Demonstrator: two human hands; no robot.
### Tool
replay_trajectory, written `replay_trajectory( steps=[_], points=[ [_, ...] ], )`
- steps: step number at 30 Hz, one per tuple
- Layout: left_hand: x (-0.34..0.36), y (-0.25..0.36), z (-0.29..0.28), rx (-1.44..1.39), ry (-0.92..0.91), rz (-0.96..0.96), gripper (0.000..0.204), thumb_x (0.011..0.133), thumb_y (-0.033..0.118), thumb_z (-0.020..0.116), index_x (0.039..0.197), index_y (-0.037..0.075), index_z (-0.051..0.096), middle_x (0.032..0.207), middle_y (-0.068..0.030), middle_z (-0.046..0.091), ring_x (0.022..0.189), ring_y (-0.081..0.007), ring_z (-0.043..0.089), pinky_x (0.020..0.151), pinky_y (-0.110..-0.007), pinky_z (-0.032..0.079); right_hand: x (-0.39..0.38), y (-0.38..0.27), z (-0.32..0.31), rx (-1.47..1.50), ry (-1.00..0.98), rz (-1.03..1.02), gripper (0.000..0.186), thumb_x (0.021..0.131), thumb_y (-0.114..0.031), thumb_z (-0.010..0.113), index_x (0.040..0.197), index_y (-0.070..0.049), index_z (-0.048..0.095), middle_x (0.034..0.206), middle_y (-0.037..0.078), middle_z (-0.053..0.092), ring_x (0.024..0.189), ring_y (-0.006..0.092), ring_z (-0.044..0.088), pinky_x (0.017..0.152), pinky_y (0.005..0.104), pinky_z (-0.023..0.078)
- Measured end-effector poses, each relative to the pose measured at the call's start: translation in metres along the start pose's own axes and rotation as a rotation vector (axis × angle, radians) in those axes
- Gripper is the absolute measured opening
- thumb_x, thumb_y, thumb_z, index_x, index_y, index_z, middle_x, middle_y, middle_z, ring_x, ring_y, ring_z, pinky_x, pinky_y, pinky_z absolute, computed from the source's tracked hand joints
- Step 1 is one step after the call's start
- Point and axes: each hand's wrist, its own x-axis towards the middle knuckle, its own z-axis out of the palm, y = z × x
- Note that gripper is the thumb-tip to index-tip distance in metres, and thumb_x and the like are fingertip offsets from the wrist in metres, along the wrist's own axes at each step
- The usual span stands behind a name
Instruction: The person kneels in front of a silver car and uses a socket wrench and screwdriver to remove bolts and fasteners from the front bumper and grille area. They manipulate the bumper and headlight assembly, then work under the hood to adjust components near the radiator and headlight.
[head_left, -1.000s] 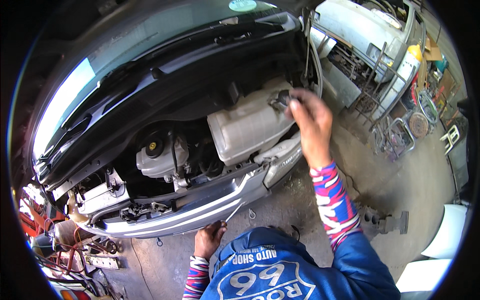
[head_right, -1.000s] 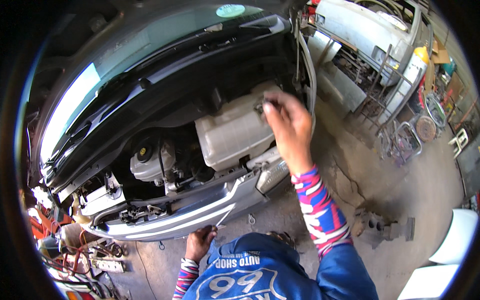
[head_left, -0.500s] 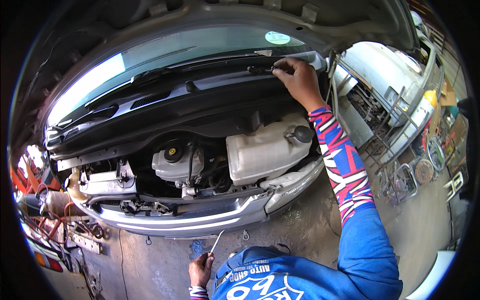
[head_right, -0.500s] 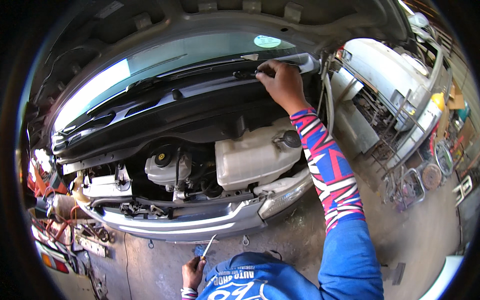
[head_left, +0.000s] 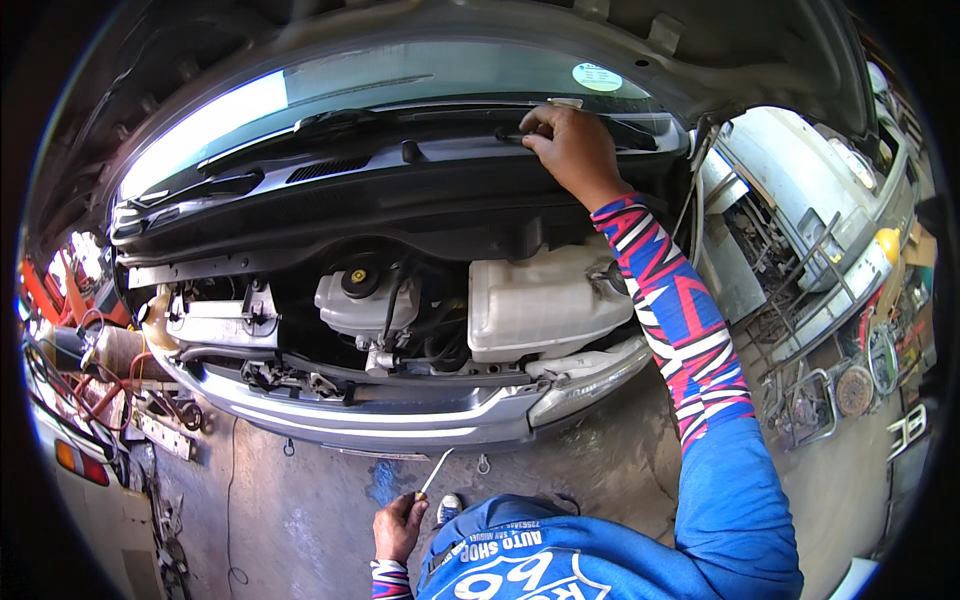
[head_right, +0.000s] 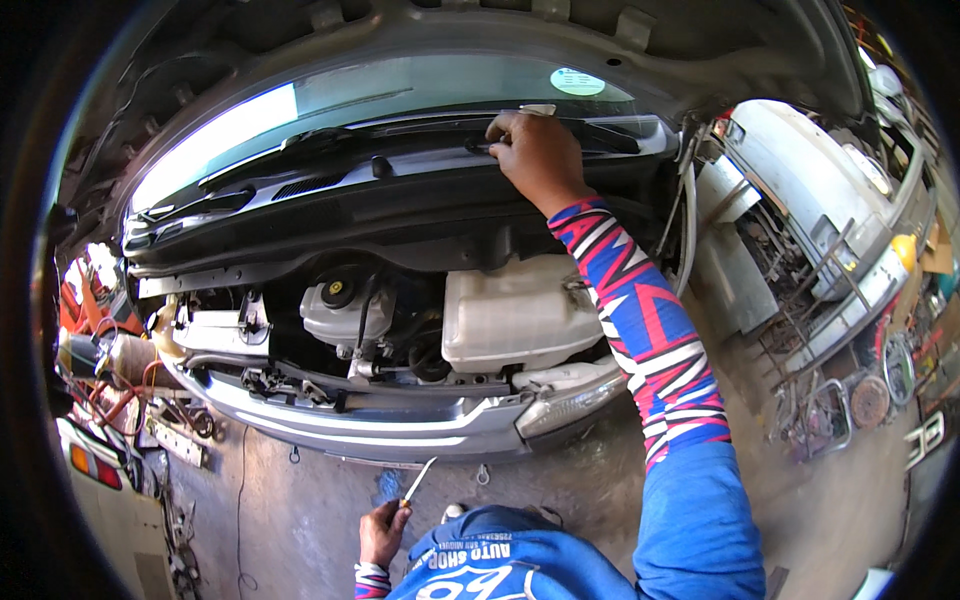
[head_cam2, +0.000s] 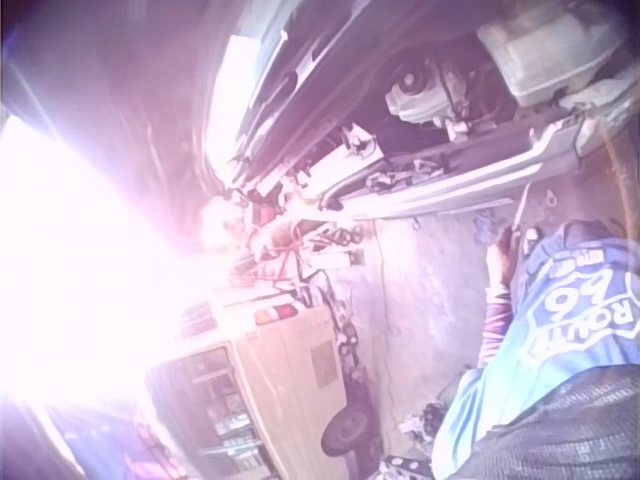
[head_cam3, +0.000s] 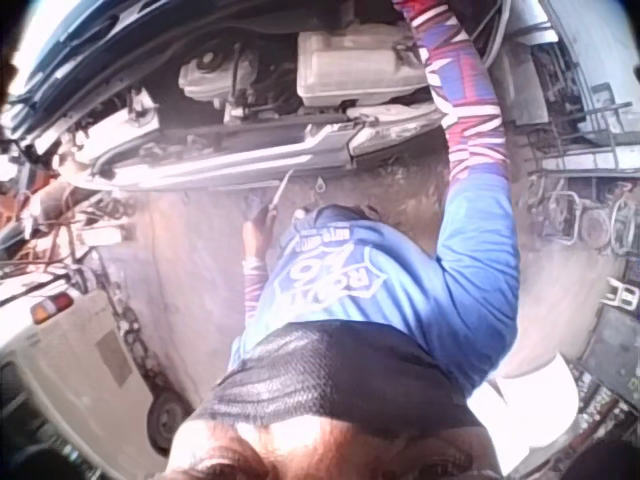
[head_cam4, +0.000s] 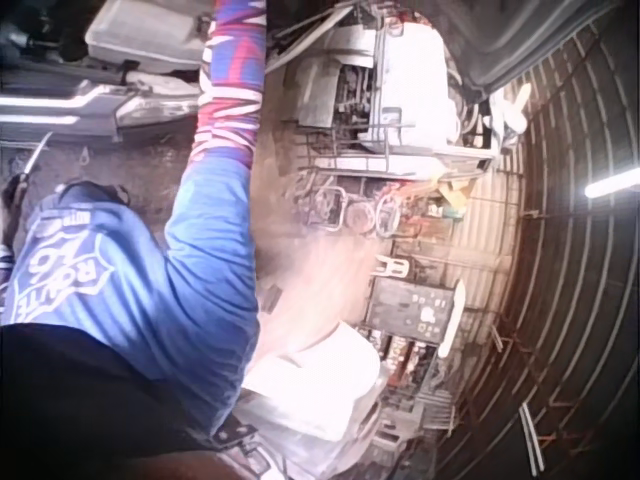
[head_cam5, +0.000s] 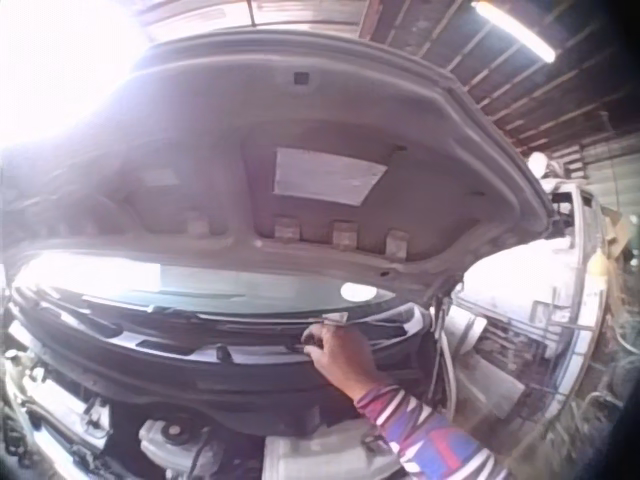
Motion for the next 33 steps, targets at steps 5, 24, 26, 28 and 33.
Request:
replay_trajectory(
  steps=[5,24,26,28,33],
  points=[
    [-0.012,-0.01,0.002,-0.01,0.004,-0.082,0.032,0.092,0.03,0.074,0.11,0.003,0.075,0.097,-0.0174,0.076,0.092,-0.0339,0.074,0.08,-0.039,0.057,0.004,-0.001,0.008,-0.015,0.03,-0.075,0.014,0.083,-0.023,0.075,0.092,-0.012,0.078,0.085,0.01,0.075,0.084,0.0293,0.072,0.076,0.0402,0.057],
    [-0.014,-0.01,0.0,-0.03,0.028,-0.05,0.033,0.092,0.031,0.073,0.112,0.004,0.075,0.097,-0.0176,0.076,0.091,-0.0338,0.074,0.079,-0.04,0.057,0.01,-0.007,0.033,-0.239,0.062,-0.22,0.012,0.088,-0.019,0.068,0.092,-0.015,0.079,0.085,0.011,0.075,0.081,0.0321,0.072,0.073,0.0426,0.057],
    [-0.013,-0.011,-0.001,-0.029,0.024,-0.03,0.033,0.092,0.03,0.073,0.112,0.005,0.075,0.097,-0.0178,0.076,0.09,-0.0338,0.075,0.079,-0.04,0.058,0.006,-0.007,0.031,-0.214,0.067,-0.201,0.013,0.089,-0.019,0.067,0.094,-0.014,0.078,0.087,0.012,0.075,0.083,0.0325,0.072,0.075,0.0433,0.057],
    [-0.013,-0.012,-0.001,-0.005,0.026,-0.034,0.033,0.091,0.03,0.074,0.112,0.005,0.075,0.097,-0.0179,0.076,0.09,-0.0339,0.074,0.079,-0.04,0.058,0.003,-0.007,0.029,-0.199,0.092,-0.198,0.013,0.089,-0.017,0.066,0.094,-0.013,0.077,0.089,0.014,0.075,0.087,0.0331,0.072,0.078,0.045,0.056],
    [-0.014,-0.008,-0.002,0.0,0.02,-0.025,0.034,0.092,0.033,0.073,0.111,0.005,0.075,0.095,-0.0183,0.075,0.089,-0.0344,0.074,0.078,-0.041,0.057,0.001,-0.012,0.022,-0.152,0.116,-0.193,0.013,0.089,-0.019,0.068,0.095,-0.01,0.076,0.089,0.014,0.074,0.087,0.0348,0.071,0.079,0.0446,0.057]
  ],
)
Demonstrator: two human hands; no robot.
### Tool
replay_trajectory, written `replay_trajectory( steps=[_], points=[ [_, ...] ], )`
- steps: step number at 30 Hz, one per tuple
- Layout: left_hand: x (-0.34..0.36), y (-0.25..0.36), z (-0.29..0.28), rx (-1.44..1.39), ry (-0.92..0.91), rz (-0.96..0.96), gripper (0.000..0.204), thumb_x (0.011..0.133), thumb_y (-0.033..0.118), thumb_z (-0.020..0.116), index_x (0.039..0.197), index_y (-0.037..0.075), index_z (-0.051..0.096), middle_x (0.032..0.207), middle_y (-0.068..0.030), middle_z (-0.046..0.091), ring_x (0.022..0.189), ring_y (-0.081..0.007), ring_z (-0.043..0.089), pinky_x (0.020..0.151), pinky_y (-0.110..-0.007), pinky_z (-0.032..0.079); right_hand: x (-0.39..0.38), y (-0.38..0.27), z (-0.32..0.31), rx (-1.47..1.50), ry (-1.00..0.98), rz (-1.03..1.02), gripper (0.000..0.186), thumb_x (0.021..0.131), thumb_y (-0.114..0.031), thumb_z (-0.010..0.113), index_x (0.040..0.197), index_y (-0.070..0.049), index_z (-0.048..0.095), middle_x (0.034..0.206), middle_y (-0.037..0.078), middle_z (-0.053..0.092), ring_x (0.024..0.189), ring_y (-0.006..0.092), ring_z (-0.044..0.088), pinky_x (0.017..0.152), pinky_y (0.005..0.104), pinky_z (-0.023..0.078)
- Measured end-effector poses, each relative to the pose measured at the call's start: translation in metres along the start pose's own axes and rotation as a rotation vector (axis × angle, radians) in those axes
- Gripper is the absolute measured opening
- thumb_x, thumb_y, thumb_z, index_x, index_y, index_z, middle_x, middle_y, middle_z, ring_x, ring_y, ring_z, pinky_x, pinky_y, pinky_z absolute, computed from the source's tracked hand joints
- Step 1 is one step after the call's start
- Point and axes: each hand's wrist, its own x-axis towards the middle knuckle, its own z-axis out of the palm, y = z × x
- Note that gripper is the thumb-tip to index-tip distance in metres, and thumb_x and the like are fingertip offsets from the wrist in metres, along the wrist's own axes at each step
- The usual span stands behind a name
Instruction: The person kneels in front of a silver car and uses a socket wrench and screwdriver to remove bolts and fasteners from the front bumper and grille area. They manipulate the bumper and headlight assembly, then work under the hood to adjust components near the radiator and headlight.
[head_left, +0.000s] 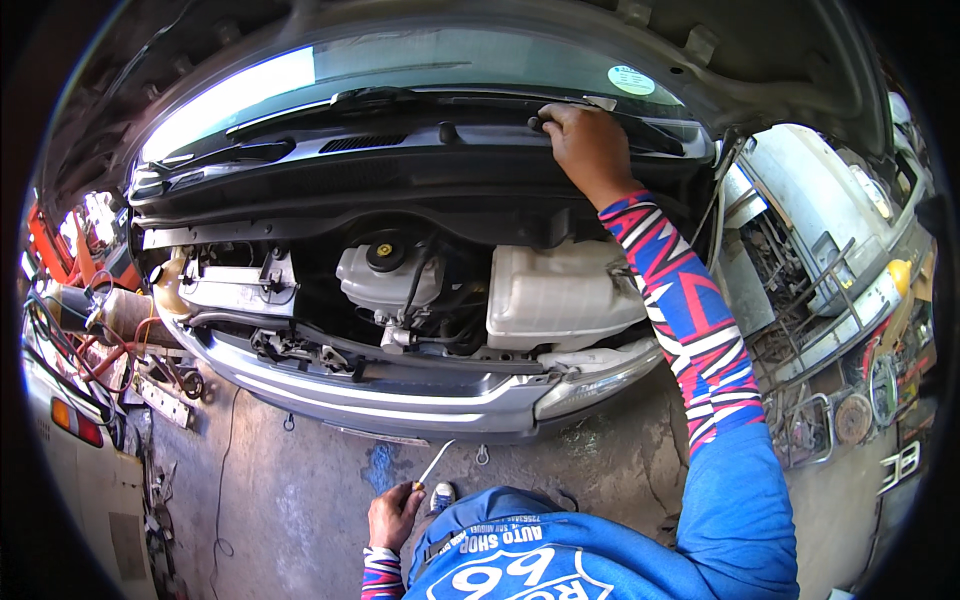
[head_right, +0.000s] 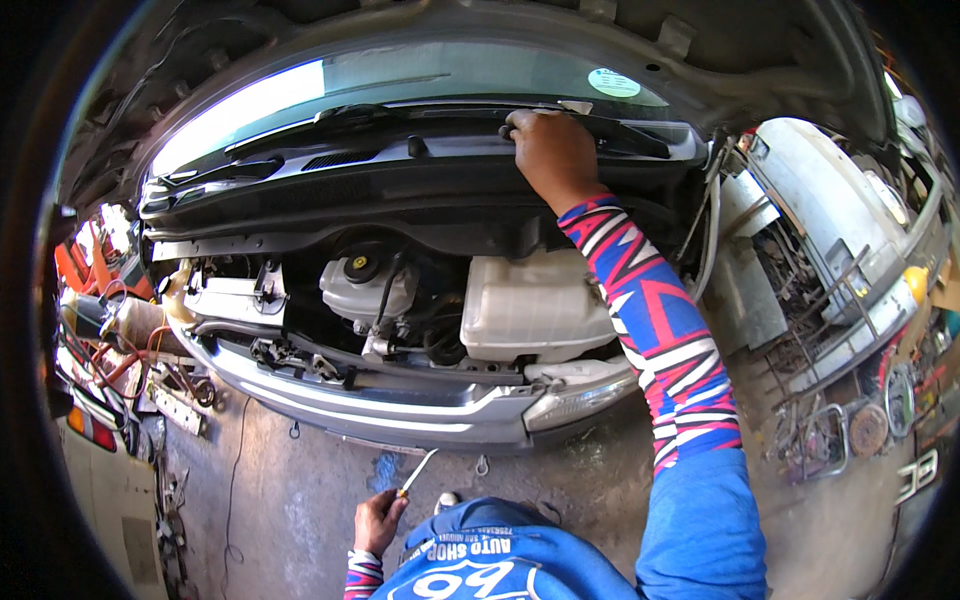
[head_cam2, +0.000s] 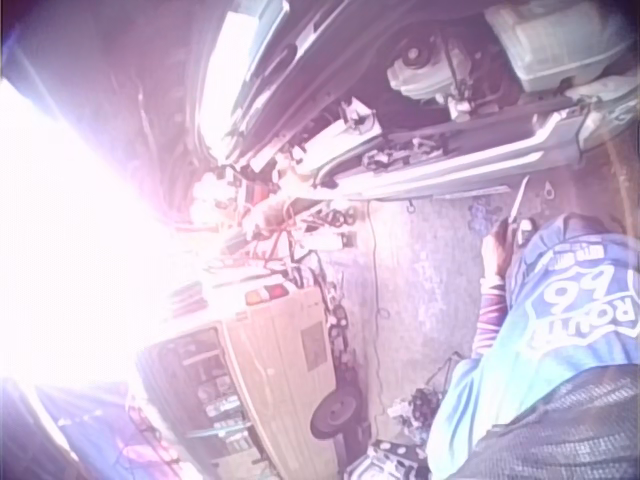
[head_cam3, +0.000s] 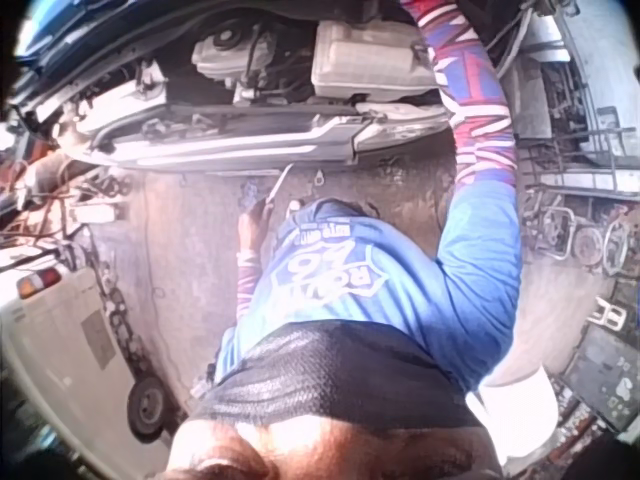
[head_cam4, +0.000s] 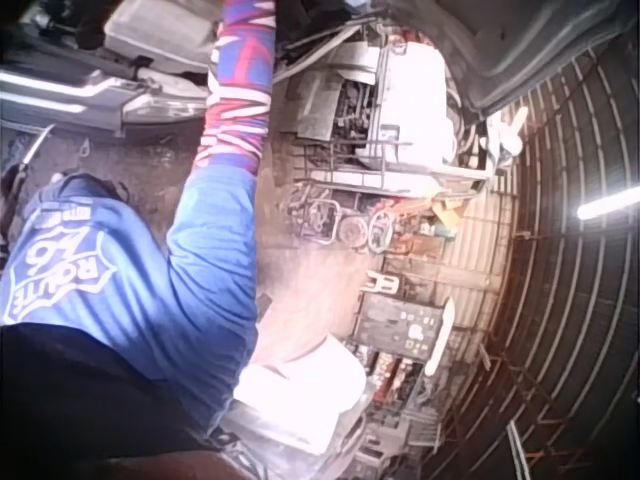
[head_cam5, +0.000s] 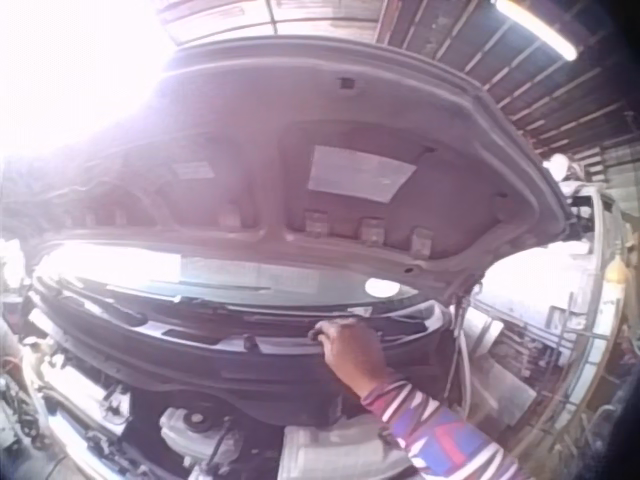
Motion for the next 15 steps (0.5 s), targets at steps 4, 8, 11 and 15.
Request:
replay_trajectory(
  steps=[4,8,11,15],
  points=[
    [-0.002,0.005,-0.007,0.04,-0.04,-0.014,0.035,0.093,0.035,0.071,0.11,0.005,0.075,0.094,-0.0188,0.075,0.088,-0.035,0.074,0.077,-0.042,0.057,-0.008,-0.017,-0.022,0.125,0.083,0.019,0.014,0.088,-0.015,0.071,0.097,-0.006,0.075,0.091,0.016,0.074,0.085,0.0358,0.071,0.077,0.0424,0.057],
    [-0.004,0.005,-0.01,0.055,-0.041,-0.034,0.036,0.095,0.037,0.069,0.108,0.004,0.074,0.09,-0.019,0.074,0.085,-0.0371,0.073,0.075,-0.043,0.056,-0.081,-0.052,-0.054,0.527,0.097,0.231,0.014,0.091,-0.008,0.071,0.103,-0.002,0.074,0.086,0.014,0.073,0.077,0.0215,0.072,0.073,0.0308,0.054],
    [-0.007,-0.001,-0.007,-0.025,-0.007,-0.077,0.038,0.095,0.04,0.069,0.101,0.002,0.072,0.086,-0.0198,0.073,0.081,-0.0394,0.071,0.072,-0.044,0.055,-0.184,-0.087,-0.055,0.784,0.022,0.592,0.013,0.098,-0.008,0.066,0.102,0.003,0.071,0.084,0.007,0.073,0.079,0.0106,0.066,0.072,0.0263,0.052],
    [-0.009,-0.011,-0.005,-0.108,0.001,-0.121,0.038,0.094,0.033,0.071,0.1,-0.004,0.068,0.083,-0.0198,0.07,0.076,-0.0291,0.067,0.069,-0.04,0.052,-0.312,-0.132,-0.028,0.681,-0.093,0.933,0.013,0.097,-0.01,0.068,0.104,0.0,0.071,0.09,0.006,0.072,0.081,0.0121,0.064,0.076,0.027,0.052]
  ],
)
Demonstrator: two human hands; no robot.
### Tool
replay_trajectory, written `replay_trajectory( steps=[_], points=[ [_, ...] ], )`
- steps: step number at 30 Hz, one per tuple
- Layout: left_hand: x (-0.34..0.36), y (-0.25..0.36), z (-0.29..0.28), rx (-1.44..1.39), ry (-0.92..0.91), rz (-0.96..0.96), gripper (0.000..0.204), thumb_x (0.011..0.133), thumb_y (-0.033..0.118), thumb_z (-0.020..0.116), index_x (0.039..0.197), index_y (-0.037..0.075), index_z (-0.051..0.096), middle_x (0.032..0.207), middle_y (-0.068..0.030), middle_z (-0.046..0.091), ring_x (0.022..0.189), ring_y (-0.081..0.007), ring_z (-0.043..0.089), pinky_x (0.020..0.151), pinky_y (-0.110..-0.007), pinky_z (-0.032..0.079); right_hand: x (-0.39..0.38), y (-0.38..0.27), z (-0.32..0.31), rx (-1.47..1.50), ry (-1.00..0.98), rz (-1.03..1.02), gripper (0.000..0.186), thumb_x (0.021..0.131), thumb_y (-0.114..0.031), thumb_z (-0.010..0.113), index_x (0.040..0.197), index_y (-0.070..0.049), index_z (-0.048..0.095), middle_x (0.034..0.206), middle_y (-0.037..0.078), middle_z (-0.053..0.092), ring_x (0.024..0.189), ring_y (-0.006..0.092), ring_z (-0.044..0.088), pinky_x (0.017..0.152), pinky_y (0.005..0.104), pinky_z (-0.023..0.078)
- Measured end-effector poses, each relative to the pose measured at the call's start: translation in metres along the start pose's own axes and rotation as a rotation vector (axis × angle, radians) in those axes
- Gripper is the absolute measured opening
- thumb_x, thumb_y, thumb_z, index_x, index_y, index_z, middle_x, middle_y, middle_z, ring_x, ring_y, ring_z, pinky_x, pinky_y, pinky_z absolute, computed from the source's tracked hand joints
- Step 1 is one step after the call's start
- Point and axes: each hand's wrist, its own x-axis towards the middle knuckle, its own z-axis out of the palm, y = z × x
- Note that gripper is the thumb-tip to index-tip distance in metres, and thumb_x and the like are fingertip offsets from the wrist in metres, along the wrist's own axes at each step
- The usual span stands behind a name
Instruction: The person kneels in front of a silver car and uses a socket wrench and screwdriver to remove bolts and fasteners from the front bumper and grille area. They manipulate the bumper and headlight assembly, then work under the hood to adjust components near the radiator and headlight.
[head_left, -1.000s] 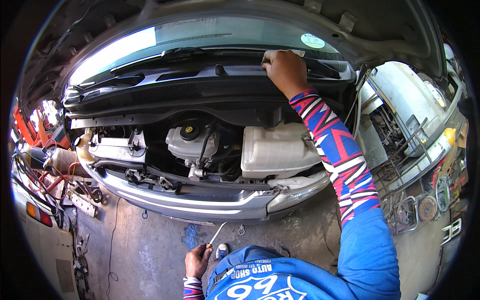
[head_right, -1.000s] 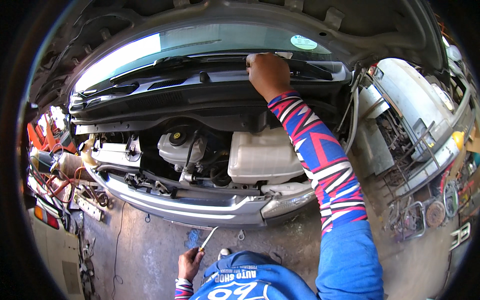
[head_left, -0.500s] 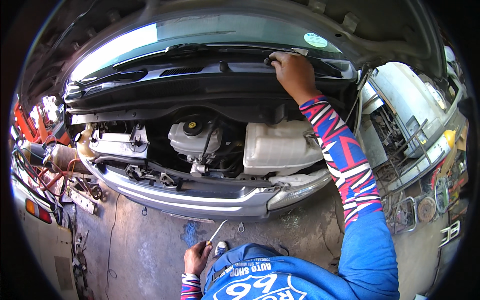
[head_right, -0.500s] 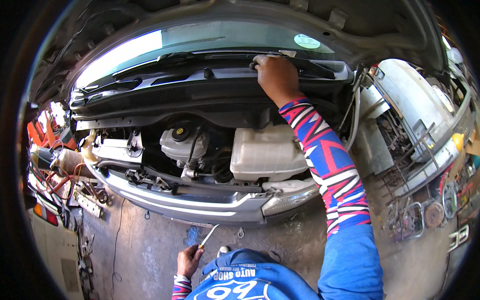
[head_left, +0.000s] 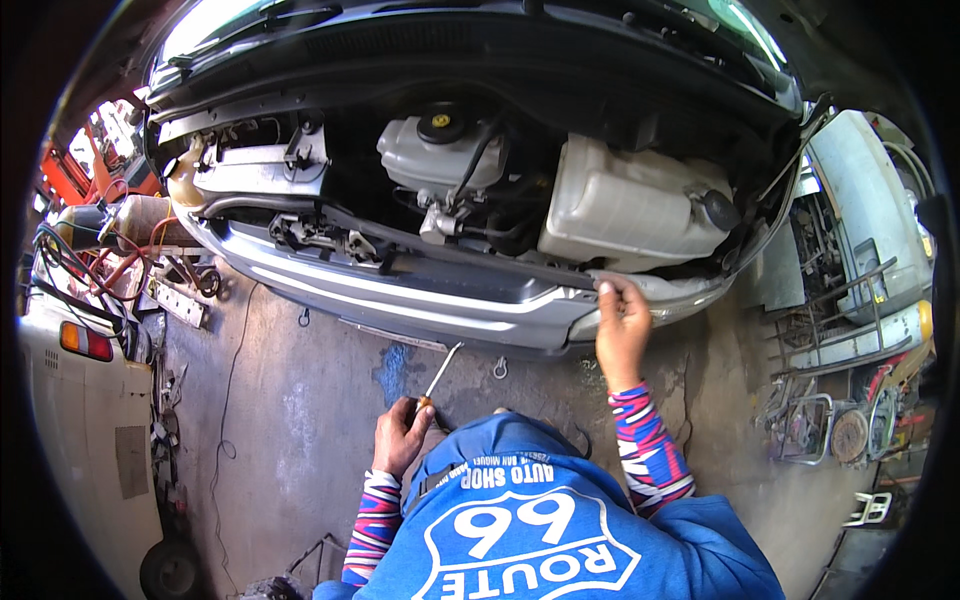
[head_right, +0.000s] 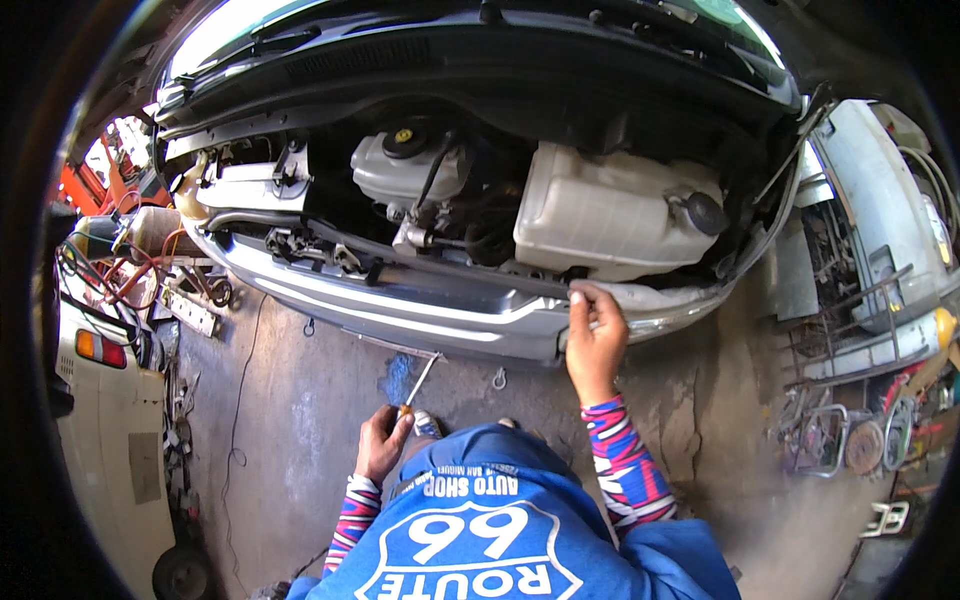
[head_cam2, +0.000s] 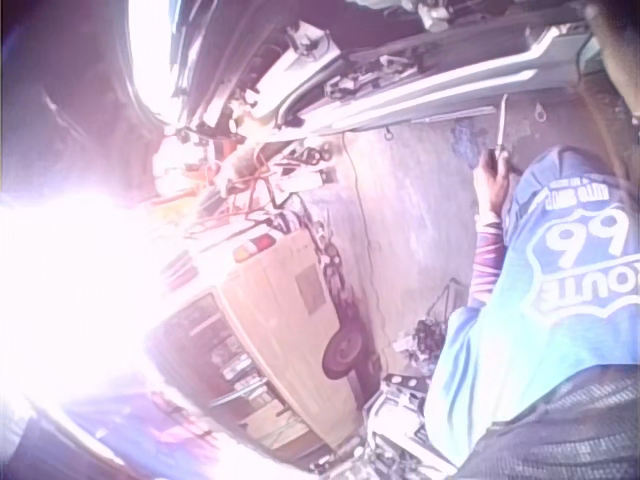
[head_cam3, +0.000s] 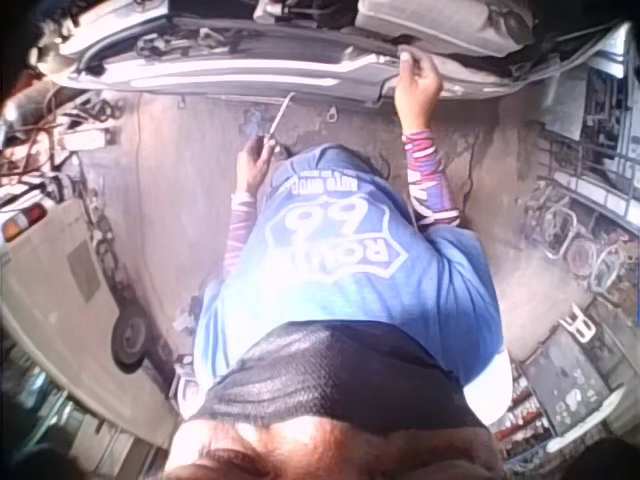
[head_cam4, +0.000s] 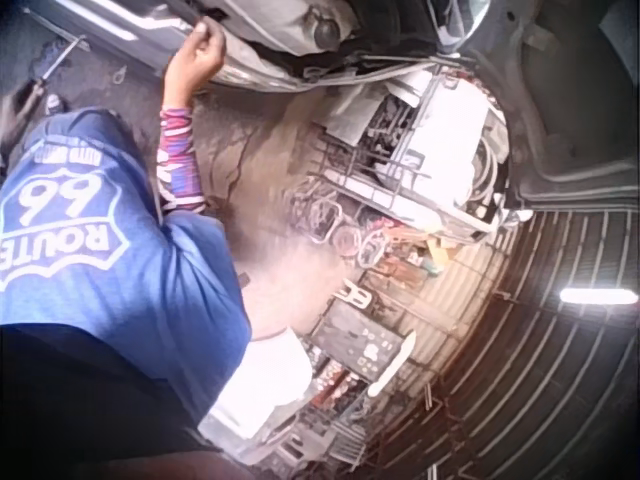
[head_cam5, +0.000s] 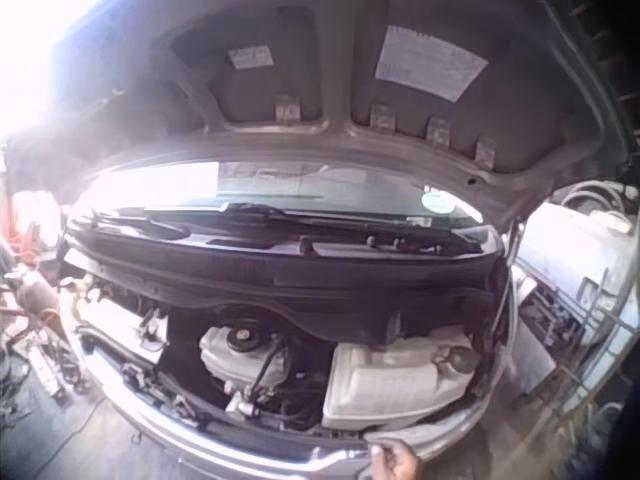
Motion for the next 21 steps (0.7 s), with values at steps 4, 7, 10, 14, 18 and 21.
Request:
replay_trajectory(
  steps=[4,7,10,14,18,21],
  points=[
    [0.003,-0.004,-0.014,0.04,-0.085,0.027,0.039,0.094,0.037,0.071,0.101,-0.002,0.068,0.082,-0.0206,0.071,0.075,-0.0354,0.07,0.068,-0.042,0.052,-0.044,0.046,0.01,-0.491,-0.029,-0.095,0.045,0.088,-0.008,0.07,0.132,-0.003,0.059,0.132,0.02,0.057,0.122,0.0379,0.054,0.107,0.0462,0.043],
    [0.009,-0.009,-0.035,0.058,-0.143,0.034,0.039,0.094,0.036,0.071,0.101,-0.002,0.068,0.081,-0.0206,0.07,0.073,-0.0353,0.069,0.067,-0.042,0.051,-0.042,0.052,0.018,-0.362,0.094,-0.05,0.049,0.088,-0.008,0.071,0.135,-0.003,0.057,0.13,0.019,0.058,0.124,0.0391,0.054,0.108,0.0466,0.041],
    [0.015,-0.024,-0.066,0.129,-0.198,0.049,0.036,0.093,0.035,0.072,0.101,-0.001,0.069,0.082,-0.0212,0.07,0.076,-0.0368,0.07,0.068,-0.043,0.052,-0.028,0.049,0.023,-0.718,0.104,-0.144,0.043,0.088,-0.017,0.074,0.125,0.0,0.064,0.131,0.017,0.058,0.121,0.0401,0.053,0.107,0.0487,0.04],
    [0.013,-0.061,-0.112,0.087,-0.124,0.081,0.032,0.092,0.03,0.072,0.1,-0.001,0.069,0.082,-0.0218,0.07,0.077,-0.0363,0.071,0.07,-0.043,0.053,-0.023,0.047,0.03,-0.89,0.018,-0.132,0.033,0.089,-0.019,0.071,0.111,0.005,0.068,0.137,0.015,0.057,0.121,0.0403,0.053,0.106,0.0489,0.042],
    [0.006,-0.101,-0.151,0.052,-0.087,0.011,0.033,0.093,0.028,0.073,0.093,-0.004,0.065,0.072,-0.0193,0.065,0.064,-0.0255,0.064,0.063,-0.039,0.049,-0.022,0.048,0.03,-0.889,-0.012,-0.196,0.027,0.091,-0.018,0.066,0.102,0.006,0.069,0.141,0.016,0.058,0.121,0.0428,0.054,0.104,0.0494,0.044],
    [0.0,-0.126,-0.168,0.058,-0.093,0.011,0.034,0.094,0.03,0.072,0.094,-0.004,0.066,0.072,-0.0188,0.065,0.065,-0.0265,0.064,0.063,-0.04,0.049,-0.019,0.048,0.03,-0.81,0.012,-0.258,0.025,0.091,-0.019,0.066,0.097,0.005,0.071,0.135,0.018,0.062,0.121,0.042,0.057,0.105,0.0486,0.045]
  ],
)
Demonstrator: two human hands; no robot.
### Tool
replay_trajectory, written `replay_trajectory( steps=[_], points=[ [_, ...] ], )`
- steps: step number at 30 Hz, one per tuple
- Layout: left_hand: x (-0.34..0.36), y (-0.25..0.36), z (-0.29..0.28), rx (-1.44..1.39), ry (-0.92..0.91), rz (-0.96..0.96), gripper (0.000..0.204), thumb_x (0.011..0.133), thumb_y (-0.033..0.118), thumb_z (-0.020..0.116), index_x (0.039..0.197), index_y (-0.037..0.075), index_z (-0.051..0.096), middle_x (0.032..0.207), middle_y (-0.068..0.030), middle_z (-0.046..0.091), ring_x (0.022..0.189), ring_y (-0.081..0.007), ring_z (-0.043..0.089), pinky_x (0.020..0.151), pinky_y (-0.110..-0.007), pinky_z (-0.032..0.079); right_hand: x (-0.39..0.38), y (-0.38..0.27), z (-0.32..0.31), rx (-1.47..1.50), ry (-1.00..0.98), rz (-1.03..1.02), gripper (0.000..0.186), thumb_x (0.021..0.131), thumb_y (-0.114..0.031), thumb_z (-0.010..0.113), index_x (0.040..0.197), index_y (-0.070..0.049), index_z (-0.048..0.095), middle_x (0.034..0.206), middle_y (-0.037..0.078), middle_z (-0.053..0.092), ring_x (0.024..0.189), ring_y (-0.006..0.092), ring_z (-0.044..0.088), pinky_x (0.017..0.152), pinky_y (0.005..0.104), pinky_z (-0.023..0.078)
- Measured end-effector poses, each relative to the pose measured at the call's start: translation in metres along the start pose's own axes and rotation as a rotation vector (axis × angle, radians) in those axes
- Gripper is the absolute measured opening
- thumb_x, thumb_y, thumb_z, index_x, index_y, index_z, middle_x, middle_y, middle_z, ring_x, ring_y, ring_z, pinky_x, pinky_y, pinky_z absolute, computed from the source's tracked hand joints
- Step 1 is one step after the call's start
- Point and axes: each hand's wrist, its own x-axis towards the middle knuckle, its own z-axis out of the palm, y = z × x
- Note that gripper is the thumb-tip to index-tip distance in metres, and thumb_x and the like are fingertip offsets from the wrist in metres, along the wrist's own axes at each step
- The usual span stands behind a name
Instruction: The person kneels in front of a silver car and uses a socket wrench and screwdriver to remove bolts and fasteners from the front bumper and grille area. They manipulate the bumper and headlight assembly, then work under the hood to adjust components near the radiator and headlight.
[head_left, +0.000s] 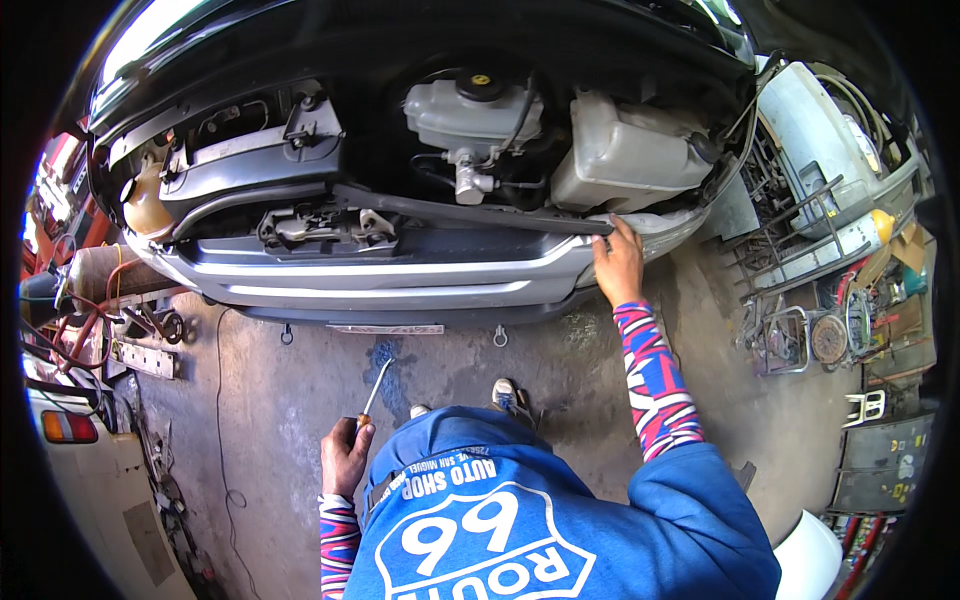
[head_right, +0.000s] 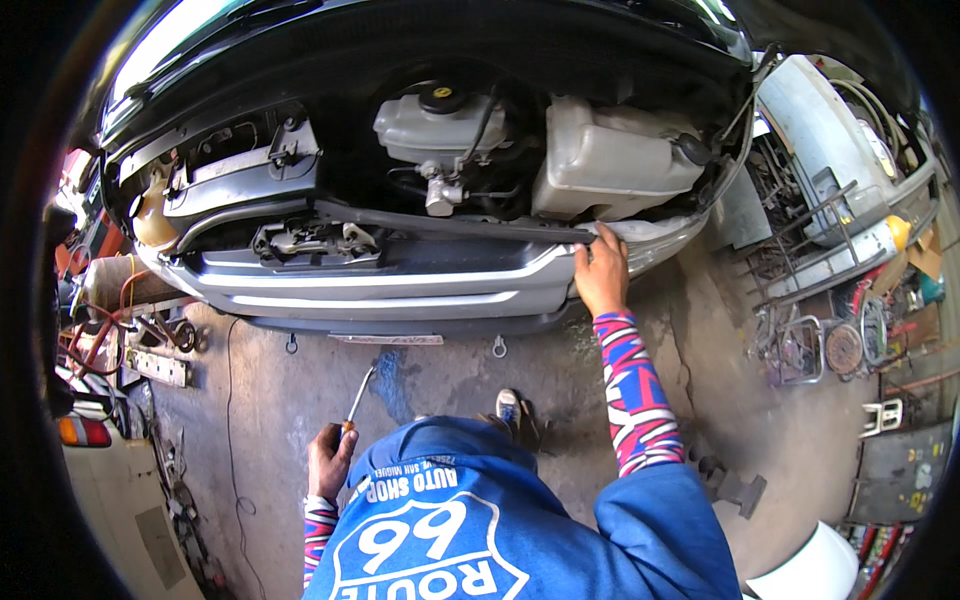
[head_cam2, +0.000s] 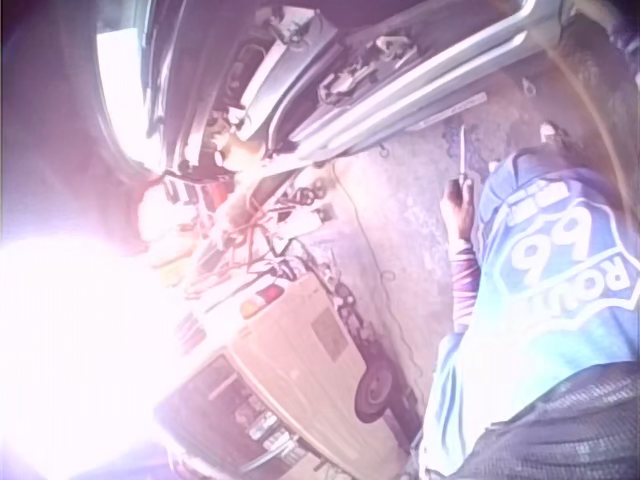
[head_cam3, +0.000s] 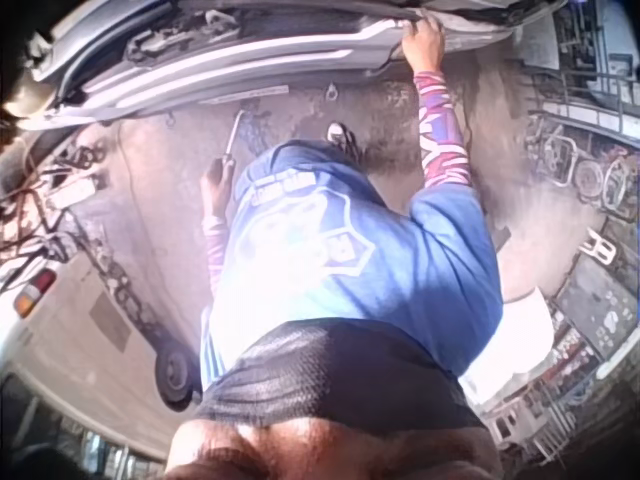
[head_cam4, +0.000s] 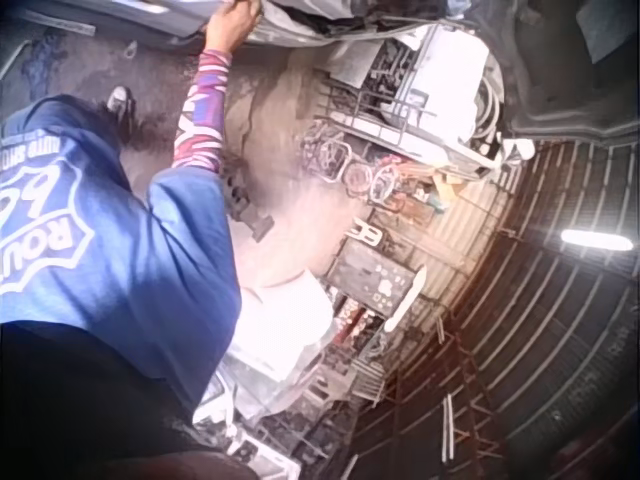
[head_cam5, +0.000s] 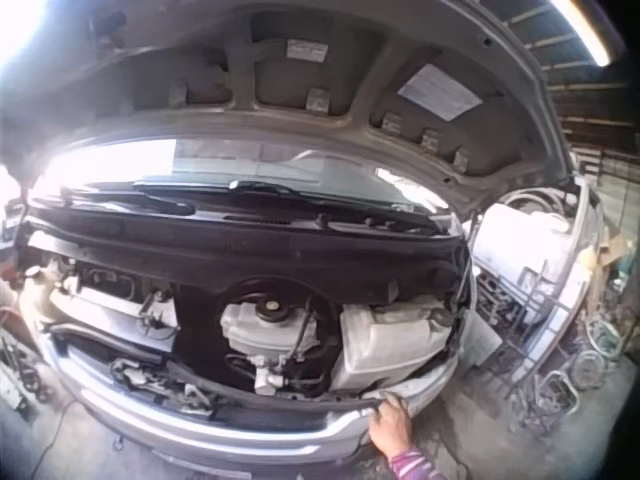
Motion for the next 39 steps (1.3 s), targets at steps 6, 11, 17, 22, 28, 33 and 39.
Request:
replay_trajectory(
  steps=[6,11,17,22,28,33,39],
  points=[
    [0.006,-0.021,-0.007,0.012,-0.045,-0.03,0.033,0.094,0.03,0.072,0.097,-0.003,0.067,0.076,-0.0187,0.067,0.067,-0.0281,0.065,0.065,-0.04,0.05,-0.012,-0.009,-0.002,0.005,0.009,0.039,0.027,0.092,-0.015,0.068,0.109,0.005,0.069,0.126,0.021,0.065,0.115,0.0417,0.062,0.097,0.0459,0.051],
    [0.024,0.011,0.016,-0.181,-0.054,0.004,0.028,0.096,0.023,0.068,0.104,-0.005,0.066,0.081,-0.0185,0.068,0.071,-0.0249,0.066,0.068,-0.038,0.051,-0.02,-0.019,-0.007,-0.046,0.041,0.006,0.028,0.093,-0.017,0.067,0.116,0.0,0.066,0.13,0.017,0.062,0.11,0.0406,0.065,0.093,0.0471,0.053],
    [0.038,0.069,0.052,-0.179,-0.096,0.088,0.029,0.094,0.022,0.068,0.11,-0.002,0.067,0.088,-0.0212,0.071,0.078,-0.0303,0.07,0.074,-0.039,0.053,-0.007,-0.018,-0.007,-0.066,-0.055,0.128,0.023,0.097,-0.026,0.063,0.108,-0.006,0.066,0.126,0.012,0.062,0.099,0.041,0.066,0.083,0.0502,0.054],
    [0.057,0.113,0.071,-0.148,-0.055,0.21,0.03,0.092,0.022,0.067,0.111,-0.002,0.067,0.094,-0.0229,0.072,0.088,-0.0385,0.072,0.079,-0.043,0.054,0.0,-0.013,-0.008,-0.016,-0.116,0.12,0.024,0.098,-0.027,0.061,0.105,-0.007,0.07,0.124,0.012,0.061,0.097,0.0408,0.067,0.082,0.051,0.054],
    [0.106,0.181,0.115,-0.044,-0.059,0.293,0.033,0.092,0.024,0.065,0.115,0.002,0.069,0.099,-0.025,0.072,0.095,-0.0425,0.07,0.084,-0.048,0.055,-0.002,-0.015,-0.018,0.056,-0.169,0.118,0.02,0.095,-0.019,0.065,0.107,-0.005,0.073,0.118,0.013,0.062,0.1,0.0381,0.067,0.086,0.0462,0.053],
    [0.143,0.225,0.158,0.078,0.04,0.284,0.03,0.095,0.021,0.063,0.115,-0.001,0.071,0.093,-0.0259,0.072,0.09,-0.0433,0.07,0.079,-0.046,0.055,-0.005,-0.014,-0.022,0.055,-0.189,0.067,0.02,0.091,-0.015,0.067,0.108,-0.005,0.068,0.122,0.013,0.06,0.099,0.0393,0.067,0.084,0.0476,0.054],
    [0.136,0.235,0.175,0.043,0.123,0.293,0.027,0.095,0.02,0.062,0.114,0.003,0.072,0.092,-0.0257,0.071,0.086,-0.0429,0.07,0.077,-0.048,0.056,-0.015,-0.007,-0.017,0.096,-0.16,0.024,0.027,0.087,-0.01,0.068,0.112,-0.003,0.063,0.124,0.015,0.059,0.105,0.0404,0.064,0.087,0.0484,0.053]
  ],
)
